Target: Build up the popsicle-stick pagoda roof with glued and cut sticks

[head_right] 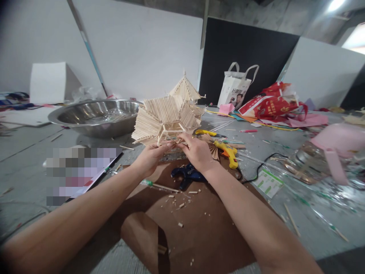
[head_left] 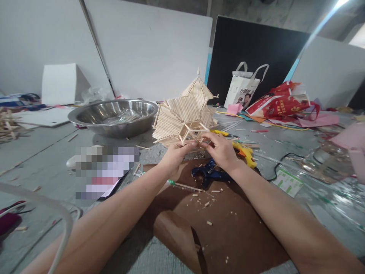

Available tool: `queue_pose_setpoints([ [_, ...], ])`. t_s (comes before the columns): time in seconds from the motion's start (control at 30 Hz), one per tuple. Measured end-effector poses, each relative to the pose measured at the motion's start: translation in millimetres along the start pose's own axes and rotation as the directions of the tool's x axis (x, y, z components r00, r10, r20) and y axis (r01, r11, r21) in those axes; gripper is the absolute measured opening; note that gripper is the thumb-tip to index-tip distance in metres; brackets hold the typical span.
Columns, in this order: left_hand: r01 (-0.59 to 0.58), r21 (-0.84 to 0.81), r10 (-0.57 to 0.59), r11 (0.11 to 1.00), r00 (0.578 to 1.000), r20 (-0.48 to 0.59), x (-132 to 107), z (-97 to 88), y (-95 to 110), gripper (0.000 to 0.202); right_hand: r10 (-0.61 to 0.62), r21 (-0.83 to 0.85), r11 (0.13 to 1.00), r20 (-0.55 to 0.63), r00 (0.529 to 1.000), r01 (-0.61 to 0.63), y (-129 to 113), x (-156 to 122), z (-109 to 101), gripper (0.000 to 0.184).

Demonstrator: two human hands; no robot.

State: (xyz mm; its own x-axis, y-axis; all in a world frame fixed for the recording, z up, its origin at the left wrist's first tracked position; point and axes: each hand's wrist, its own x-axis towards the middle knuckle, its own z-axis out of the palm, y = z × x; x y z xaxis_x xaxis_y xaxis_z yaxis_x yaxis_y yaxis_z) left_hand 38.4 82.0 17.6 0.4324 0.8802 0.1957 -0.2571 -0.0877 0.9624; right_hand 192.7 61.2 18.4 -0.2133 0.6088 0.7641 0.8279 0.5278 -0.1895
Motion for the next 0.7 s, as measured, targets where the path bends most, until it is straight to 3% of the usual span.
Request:
queue_pose_setpoints([
  [0.37, 0.008, -0.054, -0.008, 0.999, 1.0, -0.015, -0.6, 1.4, -0.2, 0.021, -0.002, 0.116, 0.993, 0.02, 1.0, -0.001, 2.1, 1.4, -3.4, 0.025],
  [0.57, -0.036, -0.042, 0.037, 0.998, 0.999, 0.001, 1.9, -1.9, 0.0, 0.019, -0.001, 0.094, 0.995, -0.093, 0.996, 0.01, 4.6, 2.4, -12.4, 0.016],
  [0.7, -0.032, -0.033, 0.032, 0.999, 0.999, -0.001, 2.0, -2.8, -0.8, 0.021, -0.076, 0.037, 0.996, 0.011, 0.997, 0.075, 5.5, 0.9, -16.7, 0.014],
])
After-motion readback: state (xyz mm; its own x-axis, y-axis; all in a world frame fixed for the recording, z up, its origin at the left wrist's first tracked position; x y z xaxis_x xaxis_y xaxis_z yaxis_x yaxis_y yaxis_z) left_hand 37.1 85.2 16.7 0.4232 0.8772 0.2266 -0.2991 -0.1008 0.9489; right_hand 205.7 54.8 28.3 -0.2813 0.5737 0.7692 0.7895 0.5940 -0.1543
